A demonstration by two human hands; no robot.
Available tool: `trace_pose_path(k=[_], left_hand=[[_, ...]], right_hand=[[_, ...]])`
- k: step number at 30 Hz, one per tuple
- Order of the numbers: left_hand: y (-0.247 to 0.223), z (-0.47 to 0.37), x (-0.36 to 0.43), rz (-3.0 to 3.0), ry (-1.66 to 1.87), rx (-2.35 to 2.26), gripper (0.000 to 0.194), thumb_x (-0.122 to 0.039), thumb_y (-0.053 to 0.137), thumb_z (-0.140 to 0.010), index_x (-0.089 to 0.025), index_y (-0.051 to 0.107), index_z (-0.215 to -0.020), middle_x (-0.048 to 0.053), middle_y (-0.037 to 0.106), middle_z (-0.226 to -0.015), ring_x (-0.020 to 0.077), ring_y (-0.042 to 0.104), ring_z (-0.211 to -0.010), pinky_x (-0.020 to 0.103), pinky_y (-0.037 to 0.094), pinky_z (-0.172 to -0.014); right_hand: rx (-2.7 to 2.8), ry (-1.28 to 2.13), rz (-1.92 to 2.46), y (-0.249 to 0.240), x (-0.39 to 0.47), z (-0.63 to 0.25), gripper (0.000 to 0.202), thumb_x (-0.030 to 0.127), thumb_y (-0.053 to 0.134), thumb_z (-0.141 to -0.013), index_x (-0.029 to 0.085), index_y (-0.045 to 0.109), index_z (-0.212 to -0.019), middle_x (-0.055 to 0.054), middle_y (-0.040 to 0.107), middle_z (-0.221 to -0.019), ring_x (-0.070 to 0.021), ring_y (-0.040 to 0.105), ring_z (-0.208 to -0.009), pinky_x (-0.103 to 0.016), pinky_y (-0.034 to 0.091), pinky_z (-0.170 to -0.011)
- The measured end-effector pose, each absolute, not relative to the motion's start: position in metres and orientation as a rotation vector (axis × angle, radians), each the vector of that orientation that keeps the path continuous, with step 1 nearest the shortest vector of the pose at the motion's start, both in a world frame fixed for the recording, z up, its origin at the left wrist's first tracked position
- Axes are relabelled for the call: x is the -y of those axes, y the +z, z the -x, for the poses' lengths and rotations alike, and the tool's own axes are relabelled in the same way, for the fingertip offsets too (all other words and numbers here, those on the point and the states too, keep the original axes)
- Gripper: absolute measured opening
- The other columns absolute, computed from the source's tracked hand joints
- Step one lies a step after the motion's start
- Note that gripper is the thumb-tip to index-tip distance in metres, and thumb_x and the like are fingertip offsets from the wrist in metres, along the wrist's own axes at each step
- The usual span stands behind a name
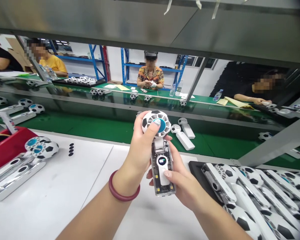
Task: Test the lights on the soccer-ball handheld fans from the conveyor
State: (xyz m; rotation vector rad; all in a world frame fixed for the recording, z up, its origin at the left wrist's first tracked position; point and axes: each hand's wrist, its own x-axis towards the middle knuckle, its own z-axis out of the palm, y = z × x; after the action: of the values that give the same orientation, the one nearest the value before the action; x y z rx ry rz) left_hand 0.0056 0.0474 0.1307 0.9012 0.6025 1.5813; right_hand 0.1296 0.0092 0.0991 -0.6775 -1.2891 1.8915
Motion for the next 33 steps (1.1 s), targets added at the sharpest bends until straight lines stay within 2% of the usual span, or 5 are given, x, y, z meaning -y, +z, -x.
trace_pose_path(k=[11,21,33], left_hand=[[0.1339,-0.0059,-0.0445,-0.885,1.556,-0.624,0.032,-0.034,0.06,-0.076,-0.031,0.044,-0.104,-0.002,0.06,-0.083,0.0162,0.064,-0.061,0.022,0.051,-0.047],[0.1339,-0.0061,-0.0446,-0.897,1.555,-0.615,0.033,-0.034,0.061,-0.075,-0.031,0.044,-0.103,-0.002,0.059,-0.086,0.0145,0.064,-0.059,0.021,0.051,-0.047],[0.1341,-0.0057,-0.0443,-0.918,1.551,-0.625,0.034,-0.035,0.059,-0.076,-0.03,0.043,-0.106,-0.001,0.059,-0.084,0.0155,0.064,-0.062,0.022,0.051,-0.048]], right_hand=[[1.247,1.865,0.714,0.1032,-0.0063,-0.1254,0.074,0.026,0.053,-0.083,0.04,0.005,-0.136,-0.006,0.037,-0.13,-0.0188,0.056,-0.093,-0.043,0.045,-0.081],[1.262,1.858,0.714,0.1046,-0.0052,-0.125,0.072,0.025,0.053,-0.084,0.038,0.005,-0.136,-0.006,0.047,-0.115,-0.0188,0.057,-0.089,-0.04,0.046,-0.077],[1.286,1.859,0.714,0.1061,-0.0053,-0.1261,0.07,0.024,0.049,-0.086,0.04,0.003,-0.137,-0.006,0.039,-0.126,-0.0184,0.057,-0.092,-0.041,0.045,-0.08]])
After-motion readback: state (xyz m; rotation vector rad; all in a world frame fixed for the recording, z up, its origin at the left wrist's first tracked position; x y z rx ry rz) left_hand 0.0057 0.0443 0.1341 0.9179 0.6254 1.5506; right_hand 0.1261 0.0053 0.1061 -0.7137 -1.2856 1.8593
